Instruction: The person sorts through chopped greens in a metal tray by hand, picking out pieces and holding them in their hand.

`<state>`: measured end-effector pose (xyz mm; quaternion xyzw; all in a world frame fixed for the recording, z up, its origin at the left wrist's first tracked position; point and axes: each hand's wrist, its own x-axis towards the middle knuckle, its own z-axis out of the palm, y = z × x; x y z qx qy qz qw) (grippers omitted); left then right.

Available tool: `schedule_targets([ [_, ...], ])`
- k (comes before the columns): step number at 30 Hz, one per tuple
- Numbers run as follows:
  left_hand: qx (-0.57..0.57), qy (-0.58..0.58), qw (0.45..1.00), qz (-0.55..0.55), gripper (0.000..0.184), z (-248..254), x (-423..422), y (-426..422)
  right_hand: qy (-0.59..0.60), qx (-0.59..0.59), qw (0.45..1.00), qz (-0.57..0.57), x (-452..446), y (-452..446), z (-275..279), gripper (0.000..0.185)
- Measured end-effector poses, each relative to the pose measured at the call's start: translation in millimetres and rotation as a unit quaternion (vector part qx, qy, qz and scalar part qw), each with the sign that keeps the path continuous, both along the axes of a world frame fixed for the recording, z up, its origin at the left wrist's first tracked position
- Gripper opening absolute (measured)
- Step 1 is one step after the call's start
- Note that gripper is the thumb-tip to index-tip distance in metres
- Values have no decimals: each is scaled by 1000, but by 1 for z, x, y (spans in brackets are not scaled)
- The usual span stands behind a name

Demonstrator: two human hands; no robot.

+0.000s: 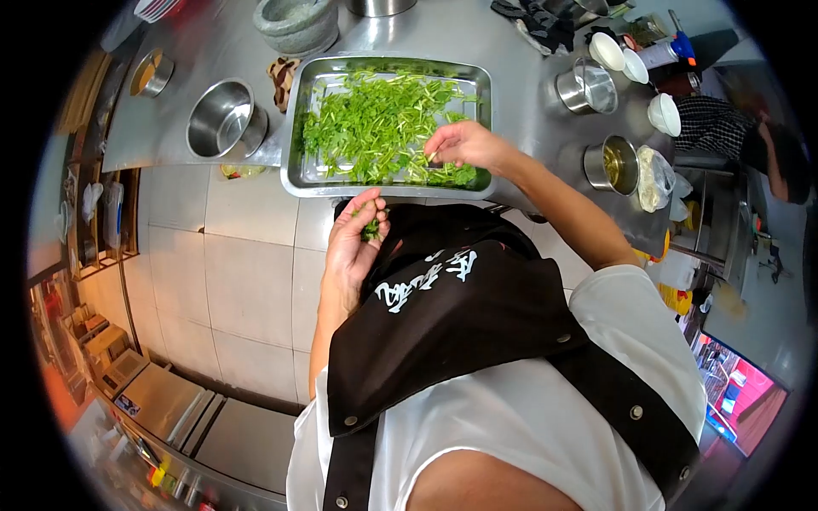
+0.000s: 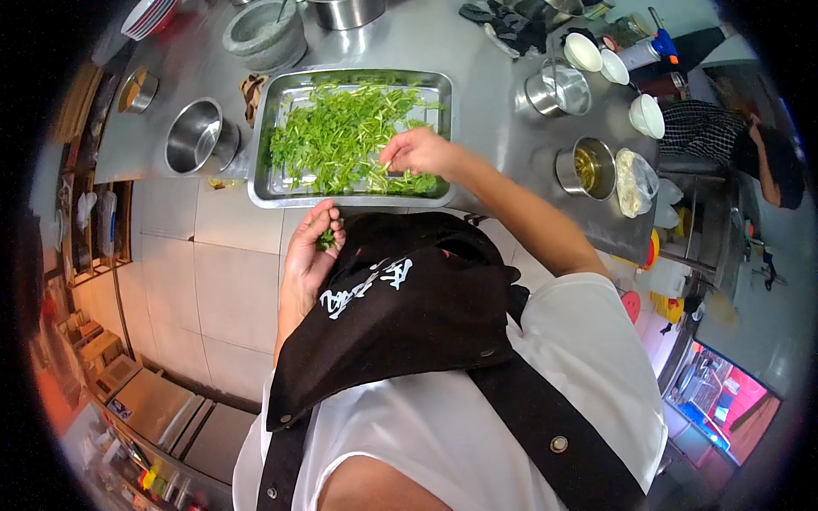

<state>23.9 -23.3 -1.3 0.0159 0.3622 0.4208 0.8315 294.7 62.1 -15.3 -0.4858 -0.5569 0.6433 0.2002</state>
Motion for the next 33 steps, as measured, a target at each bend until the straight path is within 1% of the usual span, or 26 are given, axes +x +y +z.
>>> schedule_targets([
  [1,0,0,1000,2,21,0,-1,-1,-2,58,998,29,-4,0,5,15],
  [2,-1,0,1000,4,20,1,-1,-2,-108,114,987,23,-4,0,11,14],
  [3,-9,8,1000,8,20,2,-1,-3,-212,167,963,19,-3,1,18,14],
  [4,-8,4,1000,8,20,2,-1,-3,-312,217,925,15,-5,1,27,15],
  [5,-6,0,1000,9,20,1,-3,-4,-273,221,936,-32,2,6,16,15],
  [8,-7,3,1000,10,21,3,-5,-6,-248,208,938,-122,14,33,0,14],
  [9,-8,6,1000,10,21,5,-5,-6,-229,201,945,-121,15,39,-1,18],
  [12,-10,8,1000,7,21,5,-4,-6,-187,229,948,-118,5,53,-6,29],
  [15,-8,2,1000,8,21,4,-5,-5,-258,249,928,-103,-10,55,-11,39],
  [17,-11,7,1000,12,20,6,-5,-5,-137,125,980,-70,-18,49,14,41],
  [18,-13,10,1000,16,20,6,-6,-6,-75,61,994,-51,-21,47,23,43],
  [19,-10,6,1000,19,20,5,-8,-6,-27,33,993,-114,-17,48,24,43],
  [22,-10,3,1000,23,20,0,-11,-9,-59,103,968,-221,7,63,20,45],
  [23,-13,5,1000,22,20,0,-11,-9,-82,141,963,-214,14,67,13,47],
  [26,-17,7,1000,16,20,0,-9,-8,-103,204,964,-139,20,63,1,50],
  [29,-10,8,1000,9,20,3,-6,-6,-178,292,937,-64,12,59,-15,53],
  [30,-6,9,1000,7,20,4,-6,-5,-226,252,940,-52,17,59,-15,53],
  [32,-5,4,1000,10,21,0,-8,-3,-319,166,933,-26,17,53,15,54],
  [33,-5,0,1000,11,21,-2,-9,-3,-321,174,930,-34,17,54,15,54],
])
